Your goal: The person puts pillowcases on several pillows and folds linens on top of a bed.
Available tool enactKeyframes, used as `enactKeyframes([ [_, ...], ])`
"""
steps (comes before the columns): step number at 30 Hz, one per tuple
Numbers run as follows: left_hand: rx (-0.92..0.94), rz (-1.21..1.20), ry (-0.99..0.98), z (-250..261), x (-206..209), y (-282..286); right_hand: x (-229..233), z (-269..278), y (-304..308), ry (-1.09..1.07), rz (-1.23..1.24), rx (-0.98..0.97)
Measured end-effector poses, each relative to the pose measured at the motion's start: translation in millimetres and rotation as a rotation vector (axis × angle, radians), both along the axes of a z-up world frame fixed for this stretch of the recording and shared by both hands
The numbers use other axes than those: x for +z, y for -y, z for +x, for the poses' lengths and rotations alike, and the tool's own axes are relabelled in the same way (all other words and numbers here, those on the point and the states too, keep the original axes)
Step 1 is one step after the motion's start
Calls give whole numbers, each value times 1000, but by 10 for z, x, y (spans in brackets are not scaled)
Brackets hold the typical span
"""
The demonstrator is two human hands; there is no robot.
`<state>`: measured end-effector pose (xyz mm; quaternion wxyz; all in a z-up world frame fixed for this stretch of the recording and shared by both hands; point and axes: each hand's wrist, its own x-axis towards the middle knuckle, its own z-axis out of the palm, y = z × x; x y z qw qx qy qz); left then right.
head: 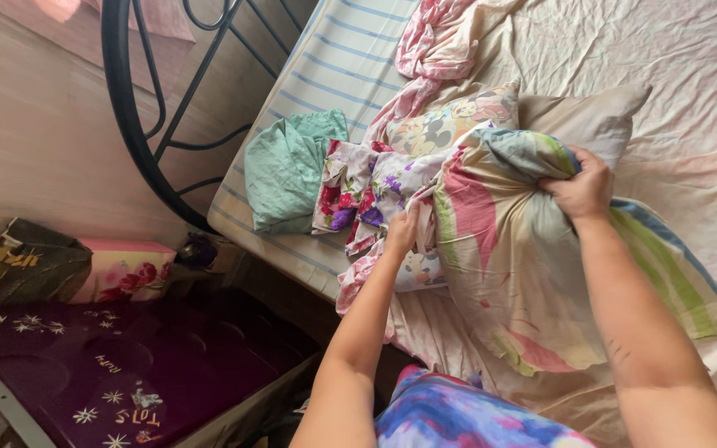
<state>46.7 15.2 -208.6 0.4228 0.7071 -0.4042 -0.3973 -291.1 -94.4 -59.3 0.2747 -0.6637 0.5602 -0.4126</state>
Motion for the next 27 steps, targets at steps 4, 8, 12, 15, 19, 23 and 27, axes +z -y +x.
enactKeyframes([
  [4,-70,-52,-11,-194,435,144,153,469,-422,-150,-162,74],
  [8,52,-457,174,-255,829,165,271,1028,-997,-385,-126,286],
  [12,149,-489,140,-239,1082,151,275,1209,-1089,-368,-221,455],
  [15,150,-395,108,-166,1172,148,161,1241,-1102,-488,-238,514],
  [19,-27,-466,-73,-332,1406,61,-197,1363,-1124,-613,-187,528],
  [23,-453,-474,63,-857,1882,-285,-606,1591,-1074,-669,-3,495],
  [27,-491,-351,113,-722,2223,-552,-695,1600,-798,-611,155,397],
])
